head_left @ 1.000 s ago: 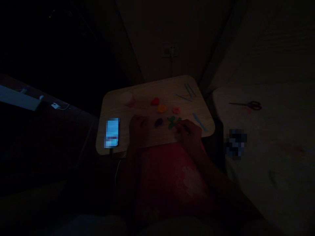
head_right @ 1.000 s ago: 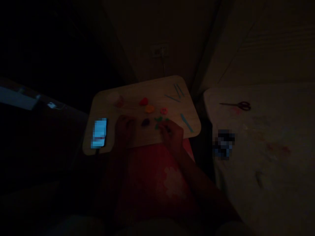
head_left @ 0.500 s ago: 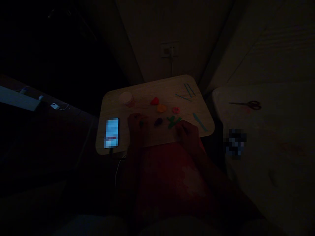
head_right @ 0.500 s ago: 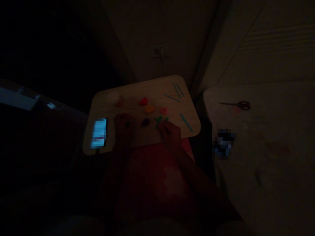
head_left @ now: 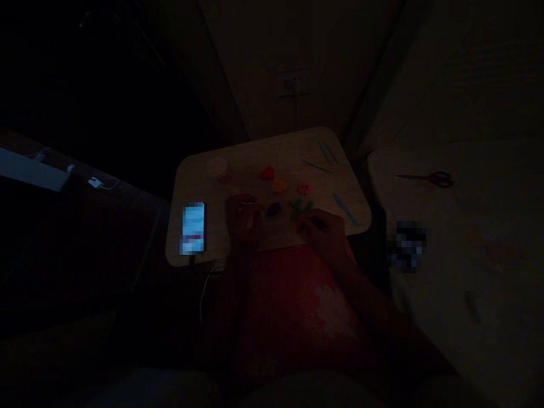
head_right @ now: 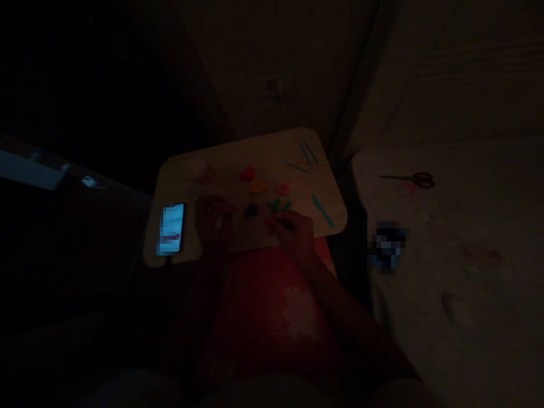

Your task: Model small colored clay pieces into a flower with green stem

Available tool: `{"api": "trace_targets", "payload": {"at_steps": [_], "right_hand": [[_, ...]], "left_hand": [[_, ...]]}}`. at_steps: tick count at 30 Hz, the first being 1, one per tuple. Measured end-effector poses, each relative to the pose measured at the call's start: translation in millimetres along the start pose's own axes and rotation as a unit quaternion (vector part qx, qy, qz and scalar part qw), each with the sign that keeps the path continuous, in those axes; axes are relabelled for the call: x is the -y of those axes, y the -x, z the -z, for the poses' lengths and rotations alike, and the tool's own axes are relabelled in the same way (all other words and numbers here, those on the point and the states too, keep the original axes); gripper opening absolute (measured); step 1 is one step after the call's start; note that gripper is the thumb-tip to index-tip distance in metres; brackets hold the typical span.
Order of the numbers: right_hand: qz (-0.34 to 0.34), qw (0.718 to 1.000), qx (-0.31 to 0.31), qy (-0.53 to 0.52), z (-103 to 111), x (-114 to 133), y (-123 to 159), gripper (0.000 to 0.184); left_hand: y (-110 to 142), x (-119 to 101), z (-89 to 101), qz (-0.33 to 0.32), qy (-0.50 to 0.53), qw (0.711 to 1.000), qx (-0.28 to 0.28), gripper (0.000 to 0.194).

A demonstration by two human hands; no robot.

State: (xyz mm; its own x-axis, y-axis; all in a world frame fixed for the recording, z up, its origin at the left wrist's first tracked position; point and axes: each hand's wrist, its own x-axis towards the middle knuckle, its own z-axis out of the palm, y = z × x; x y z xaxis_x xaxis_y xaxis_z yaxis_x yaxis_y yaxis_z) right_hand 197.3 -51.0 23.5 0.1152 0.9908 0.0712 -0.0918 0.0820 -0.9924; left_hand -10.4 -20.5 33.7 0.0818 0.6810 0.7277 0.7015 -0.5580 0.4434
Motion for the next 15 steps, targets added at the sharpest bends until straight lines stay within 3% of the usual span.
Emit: {"api": "trace_targets", "payload": {"at_steps": [7, 11, 15], "right_hand": [[0.055, 0.996, 0.019, 0.068, 1, 12, 4, 0.037], [0.021, 0.998, 0.015, 0.053, -1, 9, 6, 0.058], [0.0, 1.0, 0.016, 0.021, -1, 2, 6, 0.061]], "left_hand": [[-1, -13, -0.8, -0.011, 0.03, 0.999, 0.015, 0.023], [-2, -24, -2.3, -0.026, 0.076, 0.996, 0.037, 0.02], [-2, -40, -9.6, -0.039, 0.15, 0.984, 0.089, 0.016]]}}
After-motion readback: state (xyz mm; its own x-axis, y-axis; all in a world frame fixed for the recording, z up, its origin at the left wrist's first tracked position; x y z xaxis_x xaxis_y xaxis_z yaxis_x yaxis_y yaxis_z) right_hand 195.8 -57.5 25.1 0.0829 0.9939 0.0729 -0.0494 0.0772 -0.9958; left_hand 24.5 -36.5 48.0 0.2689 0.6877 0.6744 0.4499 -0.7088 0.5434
